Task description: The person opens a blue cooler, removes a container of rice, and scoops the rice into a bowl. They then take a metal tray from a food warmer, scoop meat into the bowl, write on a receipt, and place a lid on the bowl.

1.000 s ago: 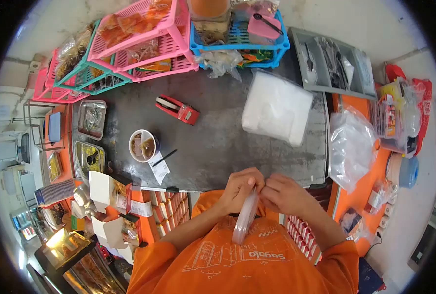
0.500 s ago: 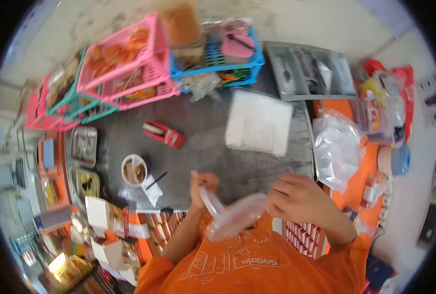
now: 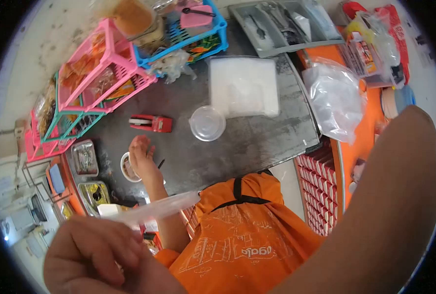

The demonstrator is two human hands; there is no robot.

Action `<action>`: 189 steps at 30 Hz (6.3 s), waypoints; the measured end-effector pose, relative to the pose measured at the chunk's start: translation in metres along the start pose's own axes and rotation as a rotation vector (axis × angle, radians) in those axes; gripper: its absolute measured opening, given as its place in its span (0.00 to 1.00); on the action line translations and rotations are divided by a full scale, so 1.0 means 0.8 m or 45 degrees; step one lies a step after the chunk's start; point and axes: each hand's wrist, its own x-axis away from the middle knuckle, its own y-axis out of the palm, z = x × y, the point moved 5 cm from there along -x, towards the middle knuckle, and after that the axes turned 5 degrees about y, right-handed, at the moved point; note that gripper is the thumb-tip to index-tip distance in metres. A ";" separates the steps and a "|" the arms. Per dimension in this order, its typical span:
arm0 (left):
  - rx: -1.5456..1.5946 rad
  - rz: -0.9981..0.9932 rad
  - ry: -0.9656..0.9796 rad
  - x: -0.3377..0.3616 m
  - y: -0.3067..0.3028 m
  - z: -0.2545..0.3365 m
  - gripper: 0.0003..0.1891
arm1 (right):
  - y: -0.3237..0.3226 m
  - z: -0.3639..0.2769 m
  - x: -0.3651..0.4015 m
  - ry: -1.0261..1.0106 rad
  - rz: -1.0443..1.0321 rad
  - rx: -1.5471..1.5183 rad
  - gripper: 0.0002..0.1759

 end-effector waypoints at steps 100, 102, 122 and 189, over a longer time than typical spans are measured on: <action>0.514 -0.711 -0.214 0.051 -0.080 -0.035 0.13 | 0.420 0.135 0.129 0.908 0.297 -1.801 0.08; 0.336 -0.412 -0.335 0.047 -0.102 -0.070 0.12 | 0.452 0.141 0.098 0.870 0.417 -2.063 0.08; 0.165 -0.538 -0.322 0.128 -0.111 -0.132 0.15 | 0.473 -0.027 -0.064 0.725 -0.209 -1.881 0.26; 0.531 0.481 -0.442 -0.081 -0.308 -0.243 0.23 | 0.473 -0.170 -0.355 0.177 0.083 -0.728 0.37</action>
